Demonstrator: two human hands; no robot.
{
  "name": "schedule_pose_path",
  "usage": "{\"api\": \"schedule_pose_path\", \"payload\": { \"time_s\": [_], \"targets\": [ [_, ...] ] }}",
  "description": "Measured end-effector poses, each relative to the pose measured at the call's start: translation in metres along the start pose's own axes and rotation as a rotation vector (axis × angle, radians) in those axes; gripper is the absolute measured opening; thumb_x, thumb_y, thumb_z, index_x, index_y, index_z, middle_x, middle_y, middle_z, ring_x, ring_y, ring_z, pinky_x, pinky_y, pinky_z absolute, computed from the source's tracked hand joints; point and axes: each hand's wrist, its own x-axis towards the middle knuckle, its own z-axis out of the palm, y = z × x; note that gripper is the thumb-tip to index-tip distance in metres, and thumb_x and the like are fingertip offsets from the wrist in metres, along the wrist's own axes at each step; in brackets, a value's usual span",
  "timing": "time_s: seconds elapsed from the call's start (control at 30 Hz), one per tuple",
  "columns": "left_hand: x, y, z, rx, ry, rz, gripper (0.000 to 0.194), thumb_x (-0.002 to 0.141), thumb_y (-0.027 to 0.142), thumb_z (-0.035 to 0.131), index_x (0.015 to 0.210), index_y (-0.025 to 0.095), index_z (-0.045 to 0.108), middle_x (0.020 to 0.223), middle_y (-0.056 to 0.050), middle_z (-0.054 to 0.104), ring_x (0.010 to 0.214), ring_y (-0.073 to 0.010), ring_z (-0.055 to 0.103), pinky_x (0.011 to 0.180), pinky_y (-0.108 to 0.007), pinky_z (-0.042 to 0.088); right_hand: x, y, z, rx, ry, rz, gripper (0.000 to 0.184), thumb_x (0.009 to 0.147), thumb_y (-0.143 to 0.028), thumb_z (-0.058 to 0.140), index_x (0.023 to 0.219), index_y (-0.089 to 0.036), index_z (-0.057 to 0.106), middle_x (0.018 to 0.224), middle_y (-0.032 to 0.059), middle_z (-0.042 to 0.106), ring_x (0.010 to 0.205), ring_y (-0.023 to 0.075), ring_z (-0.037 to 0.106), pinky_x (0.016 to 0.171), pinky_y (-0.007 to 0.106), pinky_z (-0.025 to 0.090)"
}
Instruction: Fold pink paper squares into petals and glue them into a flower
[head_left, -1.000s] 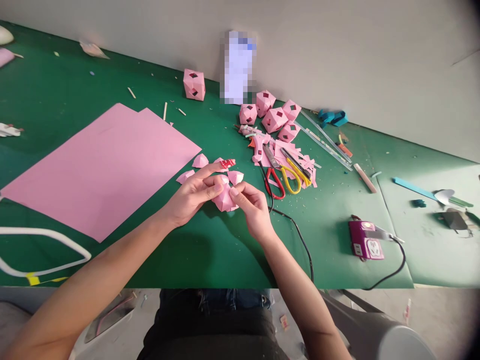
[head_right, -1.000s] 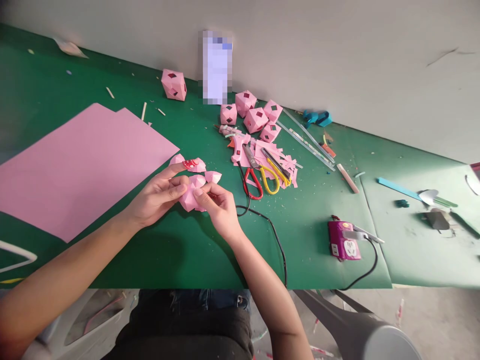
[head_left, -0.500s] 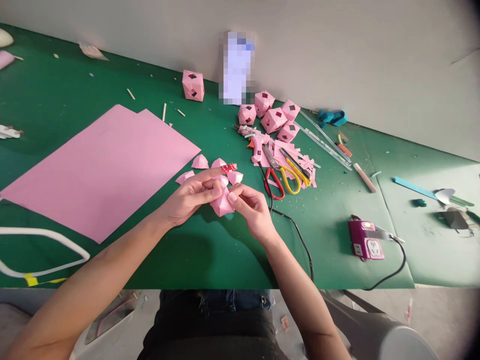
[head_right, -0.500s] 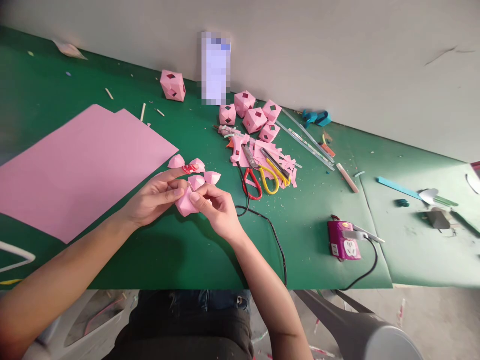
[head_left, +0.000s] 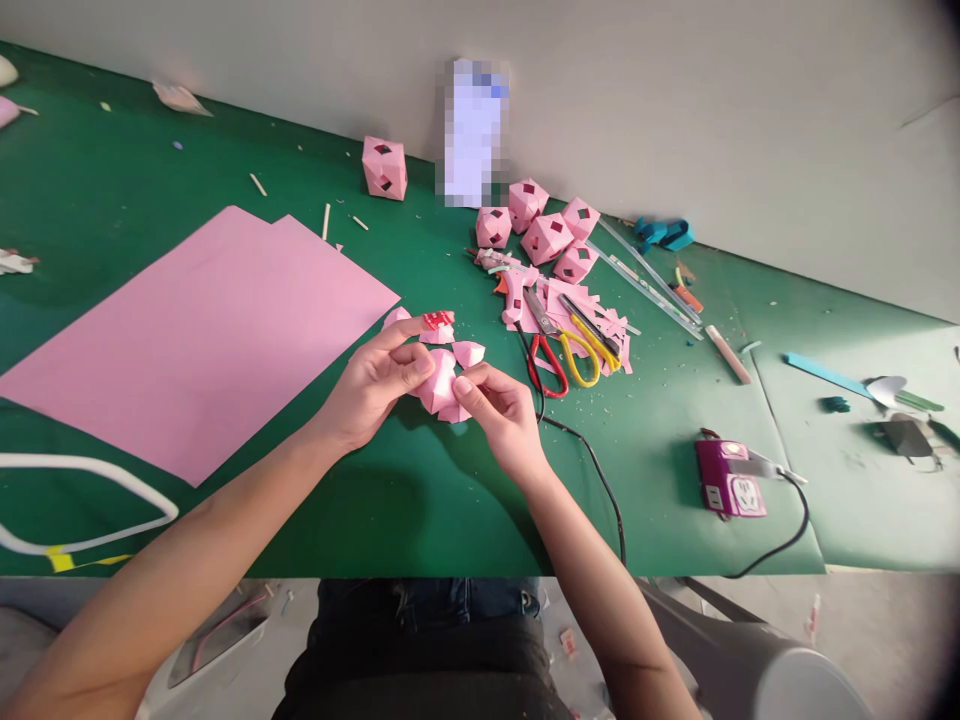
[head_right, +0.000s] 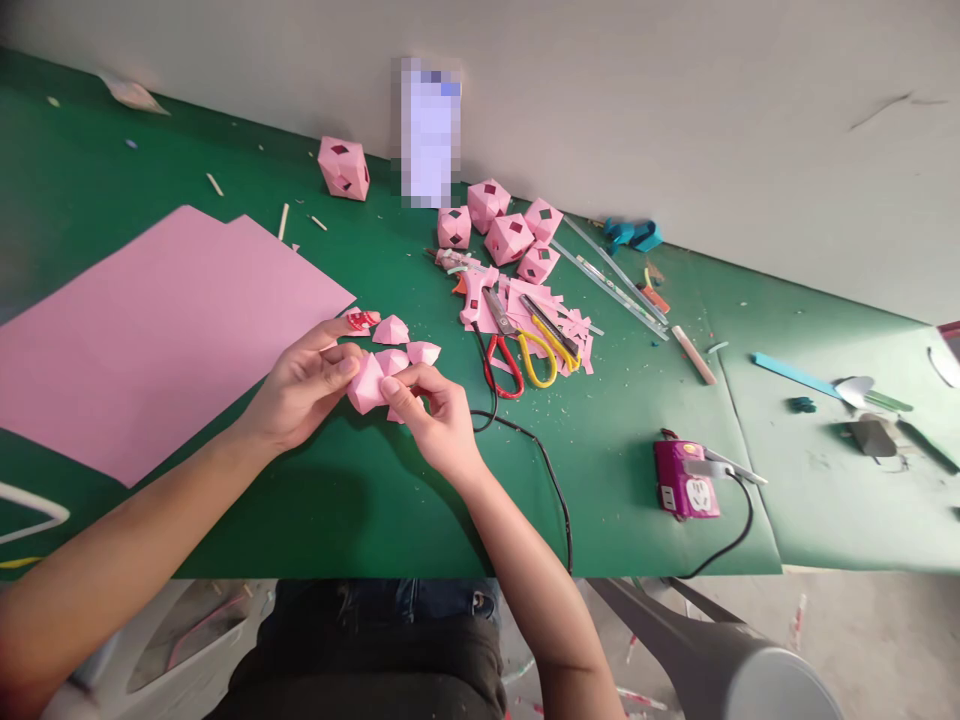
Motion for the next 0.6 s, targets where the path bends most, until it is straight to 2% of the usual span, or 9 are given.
{"api": "schedule_pose_path", "payload": {
  "time_s": [0.17, 0.33, 0.6],
  "targets": [
    [-0.0005, 0.0029, -0.0021, 0.0, -0.068, -0.083, 0.047, 0.09, 0.038, 0.088, 0.132, 0.025, 0.07, 0.072, 0.005, 0.067, 0.064, -0.0134, 0.068, 0.068, -0.028, 0.06, 0.0001, -0.0038, -0.0011, 0.004, 0.013, -0.099, 0.036, 0.089, -0.055, 0.084, 0.073, -0.025, 0.074, 0.076, 0.0009, 0.064, 0.079, 0.0186, 0.055, 0.08, 0.036, 0.045],
    [-0.0007, 0.003, -0.0032, 0.035, -0.048, -0.104, 0.048, 0.089, 0.041, 0.089, 0.13, 0.023, 0.071, 0.076, 0.002, 0.072, 0.066, -0.015, 0.07, 0.069, -0.028, 0.06, -0.0006, -0.004, -0.0028, 0.046, 0.01, -0.059, 0.032, 0.09, -0.051, 0.083, 0.073, -0.026, 0.074, 0.077, 0.0013, 0.065, 0.078, 0.0195, 0.056, 0.078, 0.037, 0.047],
    [-0.0003, 0.0001, -0.0061, 0.115, -0.004, -0.121, 0.059, 0.083, 0.048, 0.092, 0.13, 0.022, 0.069, 0.073, 0.0, 0.076, 0.064, -0.0173, 0.071, 0.068, -0.029, 0.06, -0.0001, -0.0042, -0.0017, 0.062, 0.01, -0.041, 0.036, 0.087, -0.056, 0.085, 0.074, -0.025, 0.073, 0.077, 0.0007, 0.063, 0.074, 0.0177, 0.055, 0.073, 0.035, 0.047]
  ]
}}
